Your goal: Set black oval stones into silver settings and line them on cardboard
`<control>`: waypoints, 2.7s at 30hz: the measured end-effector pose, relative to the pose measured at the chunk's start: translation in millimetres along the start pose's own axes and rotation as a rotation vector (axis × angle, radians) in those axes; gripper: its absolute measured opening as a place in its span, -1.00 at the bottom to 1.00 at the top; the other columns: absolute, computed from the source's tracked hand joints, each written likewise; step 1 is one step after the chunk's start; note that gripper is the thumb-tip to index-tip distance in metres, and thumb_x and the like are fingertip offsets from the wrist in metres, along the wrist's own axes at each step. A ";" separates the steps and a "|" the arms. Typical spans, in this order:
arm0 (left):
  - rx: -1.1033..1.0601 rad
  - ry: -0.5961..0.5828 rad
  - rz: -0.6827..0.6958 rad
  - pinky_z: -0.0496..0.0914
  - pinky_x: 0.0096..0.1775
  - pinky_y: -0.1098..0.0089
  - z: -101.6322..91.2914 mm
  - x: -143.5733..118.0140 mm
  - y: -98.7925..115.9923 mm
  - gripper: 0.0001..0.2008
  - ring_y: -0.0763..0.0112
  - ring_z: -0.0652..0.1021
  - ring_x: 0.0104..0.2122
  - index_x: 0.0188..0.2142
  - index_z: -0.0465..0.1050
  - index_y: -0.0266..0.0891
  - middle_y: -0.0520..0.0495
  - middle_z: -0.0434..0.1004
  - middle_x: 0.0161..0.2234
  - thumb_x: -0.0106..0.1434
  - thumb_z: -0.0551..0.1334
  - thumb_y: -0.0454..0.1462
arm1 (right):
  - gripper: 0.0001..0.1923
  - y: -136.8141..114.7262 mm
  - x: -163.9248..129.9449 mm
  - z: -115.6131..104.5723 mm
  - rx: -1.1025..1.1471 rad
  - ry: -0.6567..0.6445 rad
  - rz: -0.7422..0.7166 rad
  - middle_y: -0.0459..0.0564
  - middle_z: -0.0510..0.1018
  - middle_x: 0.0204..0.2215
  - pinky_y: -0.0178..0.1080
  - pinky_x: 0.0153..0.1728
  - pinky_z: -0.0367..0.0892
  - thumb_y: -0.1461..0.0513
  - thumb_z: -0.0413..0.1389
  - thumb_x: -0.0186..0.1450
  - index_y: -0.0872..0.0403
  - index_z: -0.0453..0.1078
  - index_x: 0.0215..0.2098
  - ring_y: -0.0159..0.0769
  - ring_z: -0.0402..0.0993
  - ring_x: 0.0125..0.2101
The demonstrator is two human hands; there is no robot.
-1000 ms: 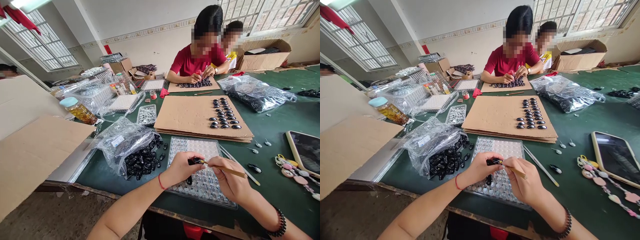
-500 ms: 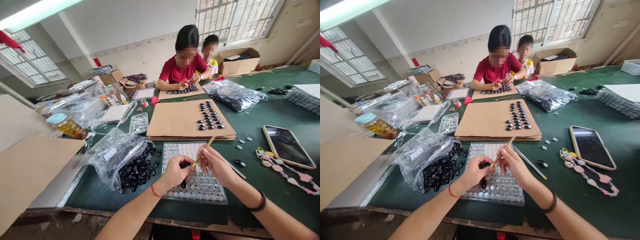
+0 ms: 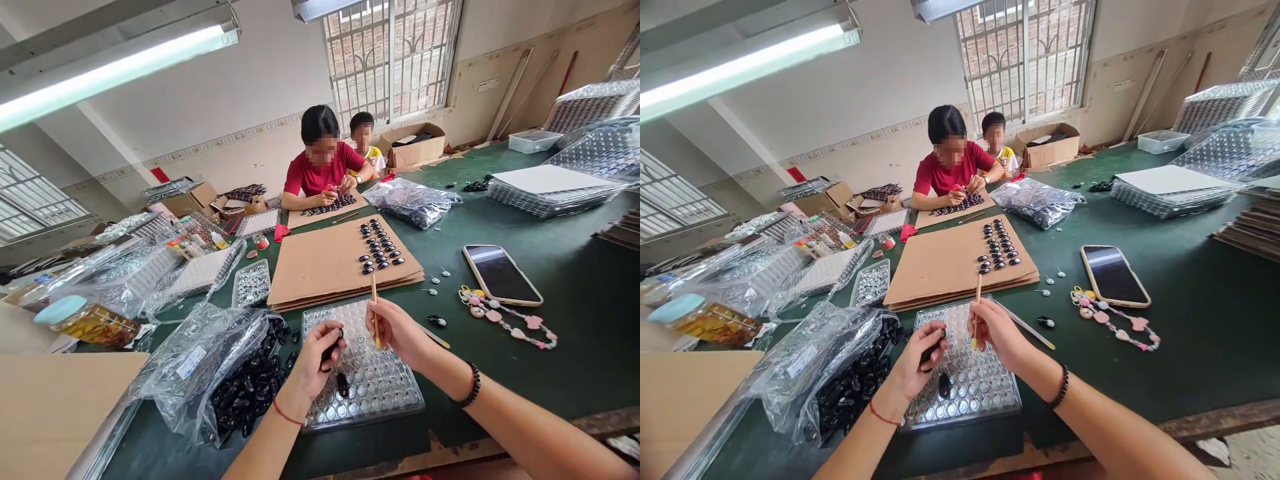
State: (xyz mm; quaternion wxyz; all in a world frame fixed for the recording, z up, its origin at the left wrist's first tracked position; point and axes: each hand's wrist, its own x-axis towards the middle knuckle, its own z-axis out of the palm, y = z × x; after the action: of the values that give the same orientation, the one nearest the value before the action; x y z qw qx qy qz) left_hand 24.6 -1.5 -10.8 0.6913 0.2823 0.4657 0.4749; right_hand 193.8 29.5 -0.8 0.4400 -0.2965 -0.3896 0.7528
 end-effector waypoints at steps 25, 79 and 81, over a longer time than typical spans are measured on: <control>0.888 0.161 0.286 0.24 -0.57 0.55 59.7 223.7 79.3 -0.88 0.63 0.34 -0.61 -0.43 0.37 -0.37 0.06 0.37 -0.54 0.15 0.17 -0.31 | -0.73 -8.0 6.2 0.5 0.071 -0.074 -0.062 -0.24 0.30 -0.78 -0.49 -0.86 -0.04 0.07 -0.09 0.18 0.08 0.11 -0.55 -0.57 0.10 -0.87; 0.048 -0.088 -0.021 -0.08 -0.77 0.67 -26.9 7.9 18.6 -0.83 0.61 0.43 -0.65 -0.33 0.25 -0.26 -0.07 0.46 -0.41 0.09 0.21 -0.26 | -0.67 18.1 10.0 -14.2 -0.343 0.125 -0.177 -0.25 0.09 -0.76 -0.43 -0.74 -0.09 0.02 -0.02 0.20 0.09 0.18 -0.56 -0.55 -0.02 -0.75; 0.060 -0.107 -0.020 -0.09 -0.77 0.65 -26.5 8.0 17.9 -0.82 0.57 0.44 -0.65 -0.32 0.24 -0.25 -0.08 0.46 -0.43 0.11 0.18 -0.23 | -0.66 21.6 8.1 -15.0 -0.400 0.122 -0.197 -0.26 0.04 -0.77 -0.42 -0.73 -0.12 0.02 -0.03 0.21 0.10 0.19 -0.55 -0.54 -0.06 -0.75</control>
State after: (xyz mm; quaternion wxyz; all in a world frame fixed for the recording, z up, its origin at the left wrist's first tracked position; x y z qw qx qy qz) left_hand -5.7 11.4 -9.7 0.7109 0.3234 0.4451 0.4381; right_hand 192.7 35.0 -27.8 0.4668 -0.3834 -0.5307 0.5945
